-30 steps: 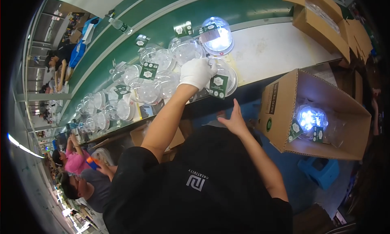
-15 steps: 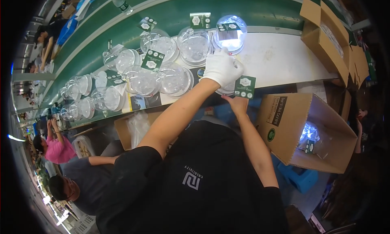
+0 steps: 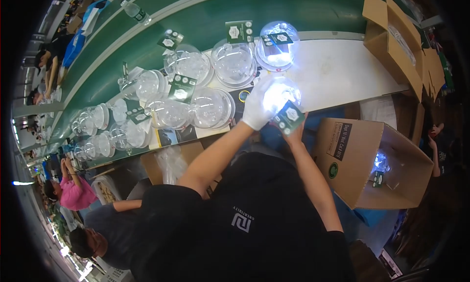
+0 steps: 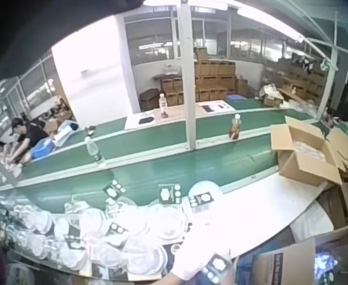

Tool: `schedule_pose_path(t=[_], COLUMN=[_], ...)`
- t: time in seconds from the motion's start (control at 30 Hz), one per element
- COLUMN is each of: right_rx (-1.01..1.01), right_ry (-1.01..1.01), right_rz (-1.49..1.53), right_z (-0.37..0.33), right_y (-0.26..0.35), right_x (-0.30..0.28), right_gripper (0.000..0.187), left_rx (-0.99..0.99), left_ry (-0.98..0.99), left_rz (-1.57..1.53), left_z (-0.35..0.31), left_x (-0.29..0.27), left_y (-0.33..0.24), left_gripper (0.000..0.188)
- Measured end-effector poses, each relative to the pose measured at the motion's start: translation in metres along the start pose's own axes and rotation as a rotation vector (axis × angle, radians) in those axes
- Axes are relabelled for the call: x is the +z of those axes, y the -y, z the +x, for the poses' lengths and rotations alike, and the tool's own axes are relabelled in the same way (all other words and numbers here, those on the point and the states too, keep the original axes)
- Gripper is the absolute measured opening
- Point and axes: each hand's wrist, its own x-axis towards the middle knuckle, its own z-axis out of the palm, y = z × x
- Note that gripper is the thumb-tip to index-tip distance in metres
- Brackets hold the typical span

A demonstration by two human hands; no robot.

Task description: Packing decorative lighting fixtures and manuals into cardboard boxes for shipment.

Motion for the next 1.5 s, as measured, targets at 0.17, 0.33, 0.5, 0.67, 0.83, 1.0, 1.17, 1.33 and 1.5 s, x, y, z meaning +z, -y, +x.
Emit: schedule_pose_path(t=[0.17,0.33,0.5,0.67,0.83,1.0,1.17,1.33,1.5], right_rx=[0.136,0.205,0.123,0.273,0.388,0.281,0.404,0.407,0.325], right_ry=[0.017,-0.057,0.126,0.111,0.004,0.106,0.056,0.084,0.054], right_rz=[0.298,0.478,-0.029,0.139,0.259,0.299,0.35,0.362,0.316], right_z=[-0.004,-0.002,-0.003,0.0,-0.003,0.013,0.004,0.001,0.009], right_y=[-0.015,-0.013,-0.021,0.007,0.014,0.042,0.018,0.009,0.025], right_x=[0.026,0.025,0.028,-0.011,-0.03,-0.043,-0.038,-0.037,-0.04], right_gripper=[0.062,0.089,0.09,0.105,0.131,0.132,0.129,0.125,0.126], left_rx=[-0.327,0.021,0.02,0.136,0.023,0.067,-0.946,-0.338,-0.383], left_ry=[0.174,0.439,1.486,1.774,1.894,1.84,1.223,0.492,0.137], left_rz=[0.039,-0.056,0.11,0.441,0.44,0.283,-0.135,-0.225,-0.209], left_z=[-0.053,0.054,0.133,0.142,0.13,0.136,0.137,0.056,-0.042], left_x=[-0.006,-0.018,0.043,0.078,0.134,0.086,0.053,0.028,0.011], left_y=[0.026,-0.033,-0.045,-0.041,0.047,0.183,0.024,0.02,0.077], left_gripper=[0.08,0.054,0.049,0.05,0.049,0.039,0.051,0.053,0.06])
